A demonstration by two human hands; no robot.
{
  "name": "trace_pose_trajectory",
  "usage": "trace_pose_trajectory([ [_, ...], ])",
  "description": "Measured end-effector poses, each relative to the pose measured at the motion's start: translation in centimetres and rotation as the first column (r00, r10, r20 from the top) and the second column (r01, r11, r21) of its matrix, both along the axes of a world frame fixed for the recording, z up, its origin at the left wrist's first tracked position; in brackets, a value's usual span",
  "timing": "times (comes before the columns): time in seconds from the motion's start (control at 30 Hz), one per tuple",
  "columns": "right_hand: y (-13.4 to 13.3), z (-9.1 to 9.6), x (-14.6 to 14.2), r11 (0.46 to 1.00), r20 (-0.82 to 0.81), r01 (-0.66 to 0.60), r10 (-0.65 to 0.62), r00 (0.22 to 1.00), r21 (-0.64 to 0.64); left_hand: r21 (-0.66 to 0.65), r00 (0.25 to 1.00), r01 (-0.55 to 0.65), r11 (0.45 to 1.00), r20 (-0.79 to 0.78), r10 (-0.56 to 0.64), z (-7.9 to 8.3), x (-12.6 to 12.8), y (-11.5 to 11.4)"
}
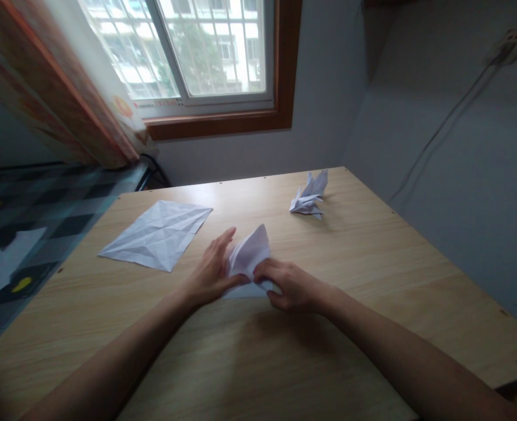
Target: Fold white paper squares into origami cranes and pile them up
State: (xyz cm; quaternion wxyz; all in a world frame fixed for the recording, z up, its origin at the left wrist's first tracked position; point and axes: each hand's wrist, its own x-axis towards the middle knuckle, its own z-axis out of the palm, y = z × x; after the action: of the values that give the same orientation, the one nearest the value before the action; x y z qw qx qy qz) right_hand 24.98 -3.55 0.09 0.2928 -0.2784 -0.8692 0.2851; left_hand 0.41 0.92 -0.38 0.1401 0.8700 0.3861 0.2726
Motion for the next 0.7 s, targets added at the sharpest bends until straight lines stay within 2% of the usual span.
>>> trace_pose_trajectory([
  [0.1, -0.1, -0.2, -0.1, 1.0, 0.033, 0.017, -0.017, 0.999, 0.001, -0.078, 0.999, 0.041, 0.996, -0.017, -0.043, -0.1, -0.2, 0.2],
  [0.13, -0.1, -0.2, -0.1, 1.0, 0.043, 0.03, -0.031, 0.999, 0.006, -0.052, 0.999, 0.048, 0.997, -0.02, -0.049, 0.0, -0.2, 0.1],
  [0.2, -0.1, -0.3, -0.1, 0.998, 0.052, 0.04, -0.042, 0.998, 0.044, 0.131, 0.998, 0.063, 0.989, -0.032, -0.06, 0.3, -0.4, -0.3],
  [0.23, -0.1, -0.3, -0.1, 0.997, 0.05, 0.03, -0.034, 0.998, 0.073, 0.269, 0.996, 0.087, 0.959, -0.049, -0.077, 0.5, -0.4, -0.6],
  [0.3, -0.1, -0.4, -0.1, 0.992, 0.044, -0.001, -0.005, 0.999, 0.13, 0.519, 0.979, 0.199, 0.831, -0.144, -0.145, 1.1, -0.4, -1.3],
  [0.33, -0.1, -0.4, -0.1, 0.988, 0.049, -0.012, 0.004, 0.999, 0.151, 0.582, 0.959, 0.276, 0.765, -0.219, -0.179, 1.4, -0.3, -1.7],
  [0.37, 0.0, -0.5, 0.0, 0.986, 0.056, -0.019, 0.01, 0.998, 0.168, 0.6, 0.938, 0.333, 0.727, -0.292, -0.188, 1.7, -0.2, -2.0],
  [0.4, 0.0, -0.5, 0.0, 0.984, 0.064, -0.019, 0.007, 0.998, 0.179, 0.593, 0.918, 0.371, 0.715, -0.353, -0.183, 2.0, -0.1, -2.2],
  [0.5, 0.2, -0.7, 0.3, 0.982, 0.08, 0.004, -0.019, 0.997, 0.187, 0.544, 0.889, 0.382, 0.747, -0.436, -0.137, 2.6, 0.2, -2.3],
  [0.7, 0.4, -0.6, 0.5, 0.991, 0.079, 0.004, -0.014, 0.997, 0.131, 0.458, 0.893, 0.315, 0.832, -0.439, -0.097, 3.5, 0.0, -2.0],
])
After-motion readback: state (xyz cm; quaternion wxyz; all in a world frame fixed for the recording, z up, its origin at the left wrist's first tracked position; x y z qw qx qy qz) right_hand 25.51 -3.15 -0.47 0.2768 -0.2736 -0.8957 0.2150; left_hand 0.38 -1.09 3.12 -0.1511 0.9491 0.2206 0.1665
